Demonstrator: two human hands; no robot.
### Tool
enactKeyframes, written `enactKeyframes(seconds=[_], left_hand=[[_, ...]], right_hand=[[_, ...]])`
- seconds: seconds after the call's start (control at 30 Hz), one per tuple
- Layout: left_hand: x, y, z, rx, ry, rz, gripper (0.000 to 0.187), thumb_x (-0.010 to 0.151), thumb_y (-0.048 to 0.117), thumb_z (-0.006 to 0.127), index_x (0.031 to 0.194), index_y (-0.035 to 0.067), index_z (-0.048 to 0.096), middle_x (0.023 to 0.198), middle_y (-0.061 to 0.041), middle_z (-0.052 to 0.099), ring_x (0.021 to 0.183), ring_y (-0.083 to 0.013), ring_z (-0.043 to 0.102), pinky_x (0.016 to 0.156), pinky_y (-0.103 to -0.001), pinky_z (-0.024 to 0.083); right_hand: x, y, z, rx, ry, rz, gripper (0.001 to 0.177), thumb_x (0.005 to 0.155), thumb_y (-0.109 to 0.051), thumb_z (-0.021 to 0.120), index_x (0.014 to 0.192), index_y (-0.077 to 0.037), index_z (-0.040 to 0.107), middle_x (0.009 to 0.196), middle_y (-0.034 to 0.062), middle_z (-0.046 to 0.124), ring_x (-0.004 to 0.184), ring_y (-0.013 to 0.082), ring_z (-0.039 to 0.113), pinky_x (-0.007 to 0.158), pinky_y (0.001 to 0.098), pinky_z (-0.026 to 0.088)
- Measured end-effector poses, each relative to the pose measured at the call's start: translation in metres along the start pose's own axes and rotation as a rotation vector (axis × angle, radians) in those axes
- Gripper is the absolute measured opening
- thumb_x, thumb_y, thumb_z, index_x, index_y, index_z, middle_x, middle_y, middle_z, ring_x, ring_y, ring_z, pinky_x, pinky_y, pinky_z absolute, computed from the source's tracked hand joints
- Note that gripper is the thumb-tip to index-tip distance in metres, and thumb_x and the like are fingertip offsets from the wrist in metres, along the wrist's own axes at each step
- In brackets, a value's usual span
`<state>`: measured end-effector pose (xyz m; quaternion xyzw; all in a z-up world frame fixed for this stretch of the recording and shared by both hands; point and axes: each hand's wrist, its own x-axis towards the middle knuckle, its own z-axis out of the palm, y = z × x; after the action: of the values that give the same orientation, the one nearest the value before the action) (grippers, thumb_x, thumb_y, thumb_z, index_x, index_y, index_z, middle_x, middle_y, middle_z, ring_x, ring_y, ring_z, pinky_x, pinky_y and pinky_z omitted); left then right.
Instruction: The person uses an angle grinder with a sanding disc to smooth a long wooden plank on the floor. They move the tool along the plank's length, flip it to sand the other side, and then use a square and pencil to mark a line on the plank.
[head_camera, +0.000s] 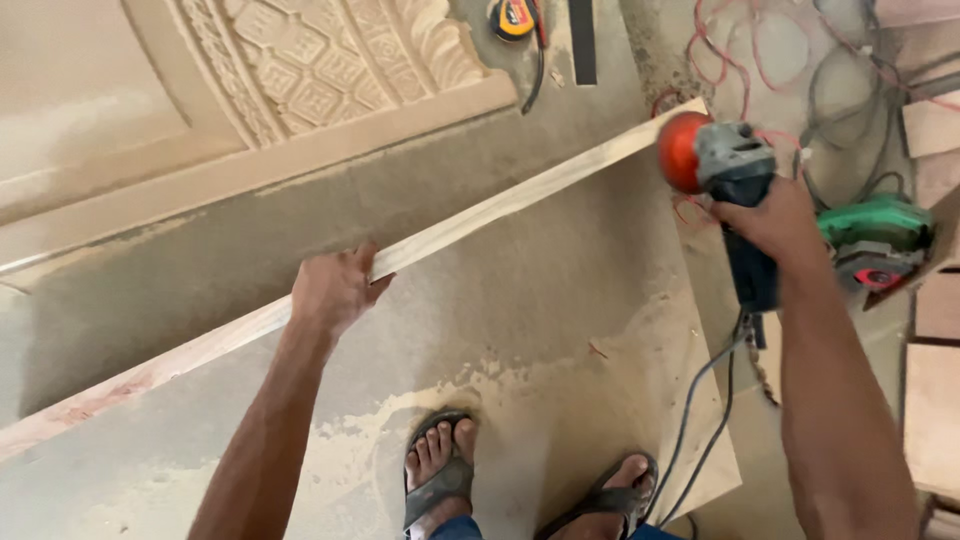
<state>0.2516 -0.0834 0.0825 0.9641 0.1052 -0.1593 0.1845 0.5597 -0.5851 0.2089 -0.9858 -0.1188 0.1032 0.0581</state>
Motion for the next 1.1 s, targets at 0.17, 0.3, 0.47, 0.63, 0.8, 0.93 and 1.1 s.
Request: enactKeyframes(seconds=[0.17,0.3,0.47,0.63,0.8,0.93,1.1], left_hand=[[-0.021,-0.053,-0.003,0.051,-0.262,-0.213,0.052,0.093,0.064,0.057,0.125,0.024,0.060,0.093,-0.004,0.074,0.076,-0.0263,0.076,0.062,-0.043,0.064],[-0.054,-0.092,-0.007,0.134,0.015,-0.129,0.053,0.087,0.065,0.066,0.119,0.022,0.066,0.092,-0.003,0.078,0.088,-0.0273,0.074,0.075,-0.045,0.059],[-0.013,-0.044,0.000,0.037,-0.031,-0.106,0.055,0.085,0.057,0.071,0.127,0.022,0.063,0.098,-0.007,0.076,0.091,-0.0321,0.072,0.075,-0.049,0.058],[0.042,0.049,0.011,-0.019,0.139,0.101,0.048,0.083,0.051,0.074,0.109,0.012,0.063,0.099,-0.013,0.074,0.091,-0.0359,0.072,0.074,-0.051,0.058],[0.039,0.065,-0.006,0.011,0.032,0.042,0.049,0.090,0.056,0.069,0.113,0.013,0.062,0.094,-0.014,0.075,0.090,-0.0350,0.072,0.076,-0.050,0.058],[0.037,0.065,-0.013,0.013,0.017,0.042,0.050,0.090,0.057,0.067,0.115,0.014,0.062,0.093,-0.014,0.075,0.090,-0.0345,0.073,0.076,-0.049,0.058],[0.041,0.067,-0.013,0.021,-0.019,0.046,0.047,0.092,0.056,0.066,0.112,0.013,0.062,0.094,-0.012,0.075,0.091,-0.0327,0.073,0.078,-0.047,0.058]], right_hand=[[-0.025,-0.015,0.010,0.104,0.004,0.013,0.067,0.069,-0.042,0.087,0.115,0.005,0.070,0.097,0.0248,0.074,0.090,0.0380,0.074,0.082,0.0473,0.057],[-0.062,-0.090,0.031,-0.105,0.088,-0.135,0.077,0.065,-0.044,0.098,0.113,0.007,0.067,0.101,0.0286,0.072,0.094,0.0427,0.070,0.081,0.0515,0.054],[-0.117,-0.188,0.044,0.271,-0.124,-0.136,0.064,0.066,-0.035,0.086,0.117,-0.004,0.064,0.099,0.0240,0.074,0.094,0.0434,0.071,0.080,0.0505,0.056],[-0.136,-0.225,0.049,0.158,-0.209,-0.101,0.060,0.069,-0.035,0.086,0.111,-0.002,0.059,0.093,0.0255,0.072,0.090,0.0459,0.069,0.079,0.0534,0.055],[-0.130,-0.200,0.056,0.174,-0.193,-0.067,0.061,0.066,-0.032,0.086,0.111,-0.001,0.059,0.094,0.0256,0.072,0.091,0.0453,0.069,0.080,0.0519,0.056],[-0.112,-0.147,0.055,0.178,-0.135,0.029,0.066,0.066,-0.033,0.087,0.117,-0.002,0.061,0.098,0.0254,0.073,0.093,0.0435,0.071,0.083,0.0494,0.056],[-0.081,-0.070,0.032,0.170,-0.050,0.072,0.063,0.066,-0.035,0.089,0.115,-0.001,0.069,0.101,0.0241,0.074,0.096,0.0401,0.073,0.085,0.0470,0.057]])
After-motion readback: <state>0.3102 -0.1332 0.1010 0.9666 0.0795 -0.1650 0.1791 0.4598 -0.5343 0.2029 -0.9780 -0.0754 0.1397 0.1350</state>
